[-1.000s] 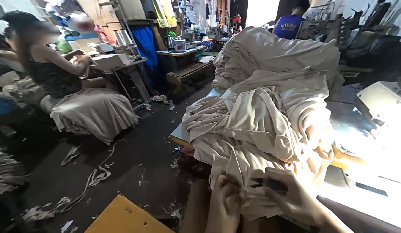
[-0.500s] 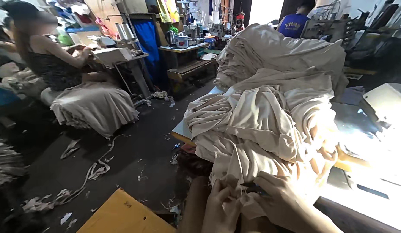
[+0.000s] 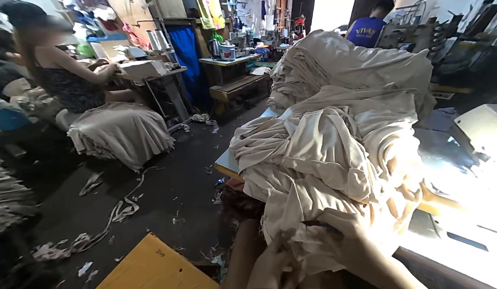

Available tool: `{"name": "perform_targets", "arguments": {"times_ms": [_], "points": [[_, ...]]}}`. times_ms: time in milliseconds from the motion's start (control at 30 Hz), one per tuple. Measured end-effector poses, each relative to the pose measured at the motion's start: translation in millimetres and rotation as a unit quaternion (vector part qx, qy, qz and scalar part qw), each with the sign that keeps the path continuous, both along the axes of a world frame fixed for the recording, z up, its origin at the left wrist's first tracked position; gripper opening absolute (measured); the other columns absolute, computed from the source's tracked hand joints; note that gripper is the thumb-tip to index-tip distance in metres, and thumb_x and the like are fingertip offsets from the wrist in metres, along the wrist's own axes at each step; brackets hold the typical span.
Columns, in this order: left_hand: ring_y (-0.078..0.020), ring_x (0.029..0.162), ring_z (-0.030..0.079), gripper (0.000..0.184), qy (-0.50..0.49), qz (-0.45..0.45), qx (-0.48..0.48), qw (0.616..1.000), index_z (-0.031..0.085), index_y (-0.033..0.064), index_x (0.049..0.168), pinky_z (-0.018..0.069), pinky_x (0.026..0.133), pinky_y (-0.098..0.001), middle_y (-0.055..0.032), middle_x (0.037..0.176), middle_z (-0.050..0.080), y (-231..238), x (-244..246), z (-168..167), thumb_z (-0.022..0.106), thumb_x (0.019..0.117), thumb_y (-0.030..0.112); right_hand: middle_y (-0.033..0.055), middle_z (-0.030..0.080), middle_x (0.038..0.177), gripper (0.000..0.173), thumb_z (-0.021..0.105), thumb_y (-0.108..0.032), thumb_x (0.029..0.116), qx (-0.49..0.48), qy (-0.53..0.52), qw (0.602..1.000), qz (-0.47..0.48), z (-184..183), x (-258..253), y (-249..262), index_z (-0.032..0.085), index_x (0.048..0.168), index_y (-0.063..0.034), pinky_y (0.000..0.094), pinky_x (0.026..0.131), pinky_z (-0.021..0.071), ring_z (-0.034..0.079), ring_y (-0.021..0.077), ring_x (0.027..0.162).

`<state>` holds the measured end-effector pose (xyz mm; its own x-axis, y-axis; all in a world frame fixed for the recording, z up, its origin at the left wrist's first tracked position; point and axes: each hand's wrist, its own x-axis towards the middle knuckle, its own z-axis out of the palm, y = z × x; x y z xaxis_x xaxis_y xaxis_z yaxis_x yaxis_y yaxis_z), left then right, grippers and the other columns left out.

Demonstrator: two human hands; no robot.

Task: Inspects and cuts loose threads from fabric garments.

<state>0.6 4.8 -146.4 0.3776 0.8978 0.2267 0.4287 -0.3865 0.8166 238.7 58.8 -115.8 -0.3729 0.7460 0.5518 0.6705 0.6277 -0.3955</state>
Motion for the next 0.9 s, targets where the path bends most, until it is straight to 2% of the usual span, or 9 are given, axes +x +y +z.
{"name": "perform_targets", "arguments": {"times_ms": [67,167,267,367,467,567,633,767,900], "points": [[-0.0391,0.099,0.069,0.020,0.180,-0.062,-0.074,0.979,0.075,-0.0026,0.093,0.0555,0.085,-0.0594,-0.0227,0.105,0.071,2,-22,-4,0.071,0.0909,0.017,0.0004,0.063,0.073,0.036,0.059,-0.045,0.0984,-0.023,0.025,0.999,0.000,6,9,-1,0.069,0.089,-0.0110,0.0285,0.055,0.0494,0.058,0.0088,0.062],[-0.0493,0.119,0.061,0.034,0.321,-0.012,-0.191,0.927,0.069,-0.0086,0.117,0.0464,0.100,-0.0648,-0.0311,0.124,0.065,15,-32,24,0.064,0.0983,0.020,0.0041,0.065,0.075,0.039,0.069,-0.047,0.0894,-0.014,0.005,1.000,0.007,11,17,-12,0.067,0.093,-0.0087,0.0292,0.053,0.0496,0.060,0.0114,0.062],[-0.0372,0.102,0.067,0.031,0.155,0.115,0.055,0.980,0.075,0.0044,0.101,0.0563,0.086,-0.0542,-0.0199,0.109,0.068,17,-32,-5,0.077,0.0863,0.031,0.0057,0.070,0.084,0.040,0.075,-0.044,0.0853,-0.031,-0.064,0.997,-0.001,10,20,-25,0.068,0.104,-0.0095,0.0365,0.056,0.0569,0.069,0.0176,0.068],[-0.0236,0.111,0.061,0.045,0.006,0.129,0.190,0.973,0.073,0.0106,0.115,0.0528,0.095,-0.0376,-0.0128,0.117,0.066,25,4,-8,0.080,0.0830,0.041,0.0034,0.071,0.084,0.022,0.071,-0.025,0.0833,-0.052,-0.044,0.997,0.025,13,28,-23,0.072,0.100,-0.0104,0.0341,0.059,0.0575,0.068,0.0142,0.069],[-0.0238,0.117,0.061,0.039,-0.036,0.124,0.206,0.970,0.072,0.0097,0.120,0.0513,0.101,-0.0382,-0.0120,0.121,0.066,22,27,-1,0.076,0.0859,0.027,-0.0040,0.067,0.078,0.013,0.064,-0.021,0.0903,-0.110,0.011,0.993,0.042,38,38,-15,0.073,0.093,-0.0125,0.0200,0.061,0.0524,0.061,0.0013,0.068],[-0.0154,0.109,0.067,0.029,-0.096,0.091,0.184,0.974,0.073,0.0056,0.119,0.0550,0.097,-0.0329,-0.0082,0.115,0.072,35,24,-1,0.060,0.0931,0.010,-0.0098,0.057,0.065,0.015,0.065,-0.026,0.0921,-0.135,0.051,0.989,-0.019,66,36,1,0.069,0.083,-0.0152,0.0147,0.051,0.0429,0.051,-0.0044,0.056],[-0.0082,0.095,0.071,0.028,-0.117,0.074,0.157,0.978,0.068,0.0032,0.123,0.0597,0.086,-0.0278,-0.0048,0.106,0.075,44,15,0,0.055,0.0998,0.010,-0.0090,0.051,0.059,0.018,0.071,-0.024,0.0913,-0.139,0.075,0.986,-0.062,73,30,12,0.064,0.077,-0.0160,0.0169,0.045,0.0374,0.045,-0.0013,0.049],[-0.0097,0.085,0.072,0.038,-0.037,0.154,0.097,0.983,0.058,0.0081,0.135,0.0619,0.076,-0.0320,-0.0015,0.103,0.073,57,5,3,0.062,0.0990,0.022,0.0007,0.058,0.064,0.019,0.076,-0.024,0.0930,-0.194,0.015,0.970,-0.147,65,14,30,0.068,0.081,-0.0111,0.0393,0.053,0.0493,0.057,0.0153,0.057],[-0.0176,0.087,0.066,0.034,0.012,0.231,0.197,0.953,0.071,0.0064,0.113,0.0578,0.072,-0.0318,-0.0153,0.118,0.063,55,22,24,0.076,0.0793,0.007,0.0002,0.056,0.062,0.026,0.073,-0.030,0.0939,-0.196,-0.034,0.968,-0.152,59,10,35,0.064,0.077,-0.0123,0.0412,0.055,0.0485,0.058,0.0165,0.058]]}}
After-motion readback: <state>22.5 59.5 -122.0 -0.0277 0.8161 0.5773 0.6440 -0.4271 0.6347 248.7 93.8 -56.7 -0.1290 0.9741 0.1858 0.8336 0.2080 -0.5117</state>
